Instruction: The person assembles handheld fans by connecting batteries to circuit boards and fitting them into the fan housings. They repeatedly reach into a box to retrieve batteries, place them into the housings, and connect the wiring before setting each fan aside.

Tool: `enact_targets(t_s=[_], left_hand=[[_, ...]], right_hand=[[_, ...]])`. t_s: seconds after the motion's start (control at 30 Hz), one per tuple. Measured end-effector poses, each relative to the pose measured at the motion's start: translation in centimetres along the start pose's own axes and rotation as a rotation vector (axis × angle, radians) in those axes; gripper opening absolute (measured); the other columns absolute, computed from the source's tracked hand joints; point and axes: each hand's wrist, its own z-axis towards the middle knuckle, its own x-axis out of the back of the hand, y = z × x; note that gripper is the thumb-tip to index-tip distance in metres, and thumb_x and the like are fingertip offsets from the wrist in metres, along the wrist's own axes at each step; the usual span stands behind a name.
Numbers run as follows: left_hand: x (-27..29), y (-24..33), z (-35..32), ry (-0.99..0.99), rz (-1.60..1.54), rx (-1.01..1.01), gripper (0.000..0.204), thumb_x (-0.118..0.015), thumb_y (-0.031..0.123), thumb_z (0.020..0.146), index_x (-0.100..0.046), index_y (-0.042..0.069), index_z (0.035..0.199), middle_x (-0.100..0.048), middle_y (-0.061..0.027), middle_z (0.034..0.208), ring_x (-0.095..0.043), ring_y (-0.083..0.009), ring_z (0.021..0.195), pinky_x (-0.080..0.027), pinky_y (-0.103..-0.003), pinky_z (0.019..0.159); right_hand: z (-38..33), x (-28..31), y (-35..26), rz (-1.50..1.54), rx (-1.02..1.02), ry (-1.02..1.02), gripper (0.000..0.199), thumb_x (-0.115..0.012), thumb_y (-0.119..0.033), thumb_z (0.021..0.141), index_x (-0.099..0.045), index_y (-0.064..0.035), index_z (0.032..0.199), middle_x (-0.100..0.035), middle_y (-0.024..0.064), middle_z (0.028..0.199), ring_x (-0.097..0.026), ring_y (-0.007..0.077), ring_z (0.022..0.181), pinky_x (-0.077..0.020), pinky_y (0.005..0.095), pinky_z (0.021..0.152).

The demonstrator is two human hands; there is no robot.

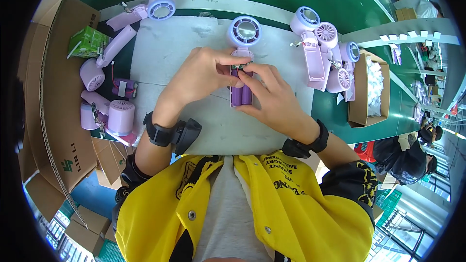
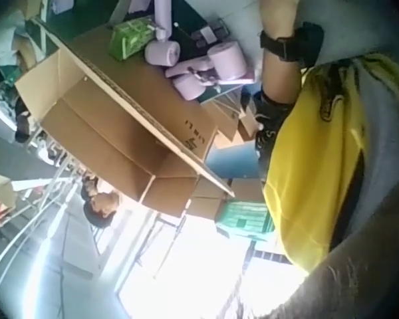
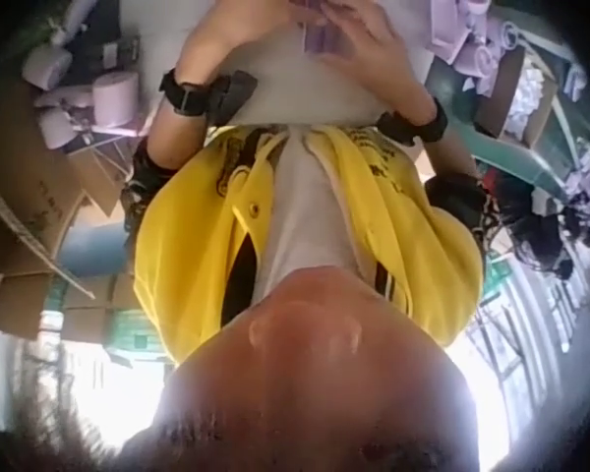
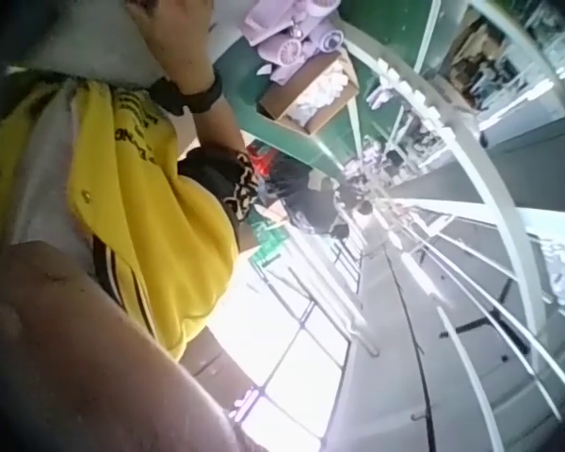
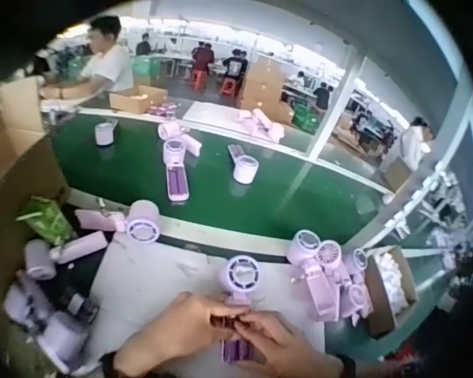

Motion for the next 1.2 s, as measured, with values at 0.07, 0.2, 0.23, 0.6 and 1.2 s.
enact_targets(t_s=[0.07, 0.2, 0.23, 0.6, 1.2], left_hand=[[0.0, -0.1, 0.0, -0.003, 0.010, -0.015, 0.050, -0.081, 0.000, 0.071, -0.071, 0.011, 0.119, -0.073, -0.0147, 0.086, -0.064, -0.0151, 0.068, -0.053, -0.030, 0.069], [-0.1, 0.0, 0.0, 0.013, 0.000, -0.046, 0.050, -0.080, -0.001, 0.070, -0.071, 0.010, 0.118, -0.072, -0.0148, 0.087, -0.065, -0.0179, 0.068, -0.053, -0.031, 0.068], [-0.2, 0.1, 0.0, 0.017, -0.007, -0.055, 0.050, -0.080, -0.001, 0.070, -0.070, 0.010, 0.118, -0.072, -0.0147, 0.087, -0.065, -0.0189, 0.068, -0.053, -0.032, 0.068], [-0.6, -1.1, -0.1, 0.273, 0.192, -0.182, 0.038, -0.073, 0.003, 0.076, -0.067, 0.002, 0.114, -0.067, -0.0161, 0.101, -0.066, -0.0334, 0.082, -0.054, -0.040, 0.075], [-1.1, 0.3, -0.4, 0.237, 0.260, -0.134, 0.032, -0.070, 0.011, 0.082, -0.067, 0.006, 0.113, -0.065, -0.0160, 0.111, -0.066, -0.0381, 0.087, -0.054, -0.045, 0.077]], right_hand=[[0.4, 0.4, -0.3, -0.059, 0.031, -0.023, 0.072, -0.088, -0.013, 0.064, -0.056, 0.0020, 0.126, -0.050, 0.0155, 0.129, -0.056, 0.0321, 0.112, -0.0531, 0.0378, 0.089], [1.0, 1.2, -1.0, -0.217, 0.080, -0.097, 0.074, -0.087, -0.016, 0.063, -0.054, 0.0074, 0.126, -0.048, 0.0172, 0.132, -0.057, 0.0335, 0.112, -0.0530, 0.0383, 0.089], [1.2, 1.4, -1.1, -0.241, 0.078, -0.120, 0.074, -0.087, -0.017, 0.064, -0.053, 0.0088, 0.125, -0.048, 0.0179, 0.132, -0.057, 0.0339, 0.112, -0.0527, 0.0384, 0.090], [11.6, 3.6, 5.9, -0.501, -0.186, -0.364, 0.067, -0.077, -0.027, 0.078, -0.050, 0.0153, 0.123, -0.052, 0.0298, 0.125, -0.059, 0.0426, 0.108, -0.0510, 0.0427, 0.090], [22.2, 13.2, 16.8, -0.321, -0.665, -0.546, 0.063, -0.067, -0.036, 0.086, -0.053, 0.0067, 0.130, -0.065, 0.0271, 0.109, -0.065, 0.0389, 0.094, -0.0511, 0.0415, 0.083]])
